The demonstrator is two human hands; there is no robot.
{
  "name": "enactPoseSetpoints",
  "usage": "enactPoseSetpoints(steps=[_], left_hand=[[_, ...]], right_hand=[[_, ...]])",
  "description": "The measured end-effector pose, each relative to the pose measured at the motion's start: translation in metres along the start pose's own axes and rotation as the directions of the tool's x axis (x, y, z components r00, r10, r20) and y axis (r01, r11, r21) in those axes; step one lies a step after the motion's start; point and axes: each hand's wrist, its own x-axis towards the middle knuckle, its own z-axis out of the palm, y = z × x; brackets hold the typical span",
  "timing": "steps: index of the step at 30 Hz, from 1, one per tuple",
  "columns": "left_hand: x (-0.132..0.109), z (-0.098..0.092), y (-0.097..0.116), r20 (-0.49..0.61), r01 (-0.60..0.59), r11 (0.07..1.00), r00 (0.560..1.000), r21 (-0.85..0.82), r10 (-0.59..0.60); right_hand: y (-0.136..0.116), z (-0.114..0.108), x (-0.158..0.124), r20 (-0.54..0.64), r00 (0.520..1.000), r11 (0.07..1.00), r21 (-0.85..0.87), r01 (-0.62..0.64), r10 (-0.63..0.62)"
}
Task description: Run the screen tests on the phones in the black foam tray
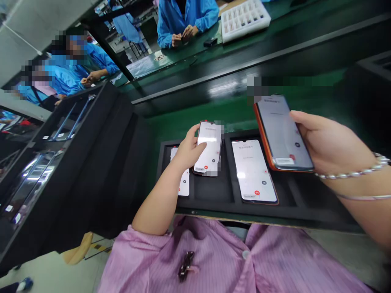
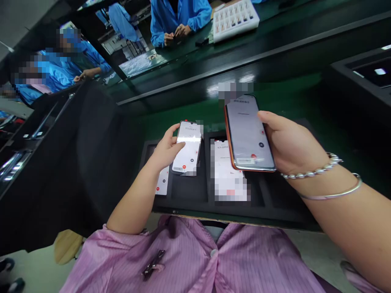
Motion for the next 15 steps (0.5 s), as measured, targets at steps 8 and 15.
enactPoseSetpoints(steps=[8, 15], left_hand=[[-0.017, -0.002, 0.008, 0.135, -0.103, 0.963, 0.988, 0.248, 0.071], [-0.019, -0.003, 0.011, 0.144, -0.113, 0.957, 0.987, 0.267, 0.077]], right_hand=[[-0.006, 0.005, -0.002, -0.176, 0.982, 0.997, 0.053, -0.064, 0.072], [-0.008, 0.008, -0.004, -0.184, 0.983, 0.993, 0.113, 0.033, -0.012]])
